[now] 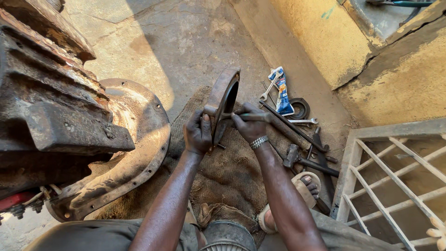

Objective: The person sits on the ground and uses a small tool to scrape or clean the inner surface of a circular metal housing. After cleaning, the person places the housing onto a larger motor-like assembly.

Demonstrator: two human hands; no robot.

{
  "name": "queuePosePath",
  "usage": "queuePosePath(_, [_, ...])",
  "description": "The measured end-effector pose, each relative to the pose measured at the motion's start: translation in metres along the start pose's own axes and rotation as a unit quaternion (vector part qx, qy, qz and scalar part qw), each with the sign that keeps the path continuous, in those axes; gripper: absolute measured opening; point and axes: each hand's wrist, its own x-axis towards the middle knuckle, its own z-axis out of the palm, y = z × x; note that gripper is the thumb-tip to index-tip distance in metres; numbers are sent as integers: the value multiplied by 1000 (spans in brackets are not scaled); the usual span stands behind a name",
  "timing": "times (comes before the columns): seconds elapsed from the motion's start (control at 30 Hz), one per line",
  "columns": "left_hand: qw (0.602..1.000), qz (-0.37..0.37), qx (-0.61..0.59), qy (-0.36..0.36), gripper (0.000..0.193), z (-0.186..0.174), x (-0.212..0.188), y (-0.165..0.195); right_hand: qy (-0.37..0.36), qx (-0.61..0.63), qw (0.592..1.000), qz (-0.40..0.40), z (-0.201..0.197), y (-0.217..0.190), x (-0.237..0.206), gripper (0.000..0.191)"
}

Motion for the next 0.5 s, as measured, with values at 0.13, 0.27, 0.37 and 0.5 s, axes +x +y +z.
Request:
queuePosePath(0.13, [999, -24, -19, -18, 25, -3, -4, -2, 3, -52, 991, -127, 1, -8, -2, 11])
queuePosePath(0.27, [1000, -5, 4, -13, 26, -7, -9, -5, 18, -5, 993, -117, 4, -7, 1, 15])
queuePosePath(0.37, [1000, -9, -3, -23, 27, -6, -11, -8, -23, -82, 984, -154, 3, 0, 3, 16])
queuePosePath(0.5, [1000, 1, -1, -17, 29, -5, -11, -10, 36, -39, 989, -136, 4, 7, 3, 17])
